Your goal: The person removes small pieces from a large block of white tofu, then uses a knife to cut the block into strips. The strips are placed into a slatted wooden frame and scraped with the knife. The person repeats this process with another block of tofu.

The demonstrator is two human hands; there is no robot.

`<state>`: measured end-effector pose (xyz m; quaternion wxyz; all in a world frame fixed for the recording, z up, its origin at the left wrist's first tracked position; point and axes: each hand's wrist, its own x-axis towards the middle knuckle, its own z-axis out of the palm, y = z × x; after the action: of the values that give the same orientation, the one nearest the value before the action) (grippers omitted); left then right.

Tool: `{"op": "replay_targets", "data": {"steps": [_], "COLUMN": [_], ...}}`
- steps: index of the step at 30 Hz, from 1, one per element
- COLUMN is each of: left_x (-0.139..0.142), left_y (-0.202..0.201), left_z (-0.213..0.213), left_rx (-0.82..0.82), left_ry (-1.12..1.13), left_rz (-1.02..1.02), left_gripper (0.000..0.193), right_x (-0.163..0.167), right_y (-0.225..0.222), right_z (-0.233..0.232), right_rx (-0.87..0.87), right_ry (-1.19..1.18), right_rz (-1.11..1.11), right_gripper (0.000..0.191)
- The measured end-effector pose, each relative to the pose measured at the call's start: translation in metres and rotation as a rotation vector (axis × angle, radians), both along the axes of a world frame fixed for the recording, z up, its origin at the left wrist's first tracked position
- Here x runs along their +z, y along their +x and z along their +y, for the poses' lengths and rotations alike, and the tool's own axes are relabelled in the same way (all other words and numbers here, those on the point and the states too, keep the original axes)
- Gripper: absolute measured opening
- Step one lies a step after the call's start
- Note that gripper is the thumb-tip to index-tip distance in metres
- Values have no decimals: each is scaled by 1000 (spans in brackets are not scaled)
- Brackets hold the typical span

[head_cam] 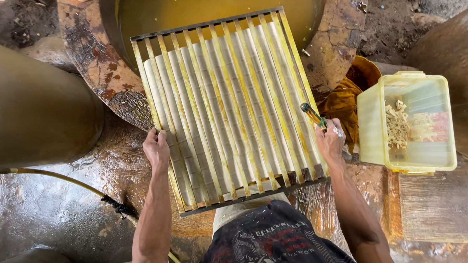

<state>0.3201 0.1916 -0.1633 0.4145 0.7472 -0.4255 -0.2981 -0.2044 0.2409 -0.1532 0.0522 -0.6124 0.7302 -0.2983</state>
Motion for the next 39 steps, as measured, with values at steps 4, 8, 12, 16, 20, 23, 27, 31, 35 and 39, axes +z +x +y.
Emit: {"op": "replay_targets", "data": {"steps": [4, 8, 12, 16, 20, 23, 27, 31, 35, 39], "left_x": [-3, -9, -16, -18, -8, -2, -7, -18, -18, -12], "left_y": [-1, 3, 7, 8, 6, 5, 6, 11, 14, 12], "left_z": [-2, 2, 5, 8, 10, 11, 11, 11, 17, 22], "left_rx": [8, 30, 60, 82, 123, 111, 124, 115, 0, -53], "left_ry": [87, 122, 203, 225, 285, 325, 279, 251, 200, 155], "left_rz": [-95, 11, 144, 323, 349, 322, 423, 491, 400, 500], "left_gripper": [21, 14, 19, 48, 56, 56, 57, 59, 66, 69], "right_x": [-3, 5, 52, 97, 95, 81, 72, 73, 67, 64], "right_y": [1, -10, -23, -8, 27, 44, 61, 69, 50, 26], "right_z": [-5, -18, -56, -117, -198, -258, -308, -315, -262, -133], "right_rx": [6, 0, 165, 448, 508, 532, 580, 561, 510, 337], "right_ry": [38, 160, -404, -456, -458, -449, -441, -418, -407, -200], "right_rz": [45, 44, -346, -196, -161, -99, -138, -107, 142, 323], "right_gripper": [21, 21, 18, 20, 17, 19, 18, 15, 10, 28]}}
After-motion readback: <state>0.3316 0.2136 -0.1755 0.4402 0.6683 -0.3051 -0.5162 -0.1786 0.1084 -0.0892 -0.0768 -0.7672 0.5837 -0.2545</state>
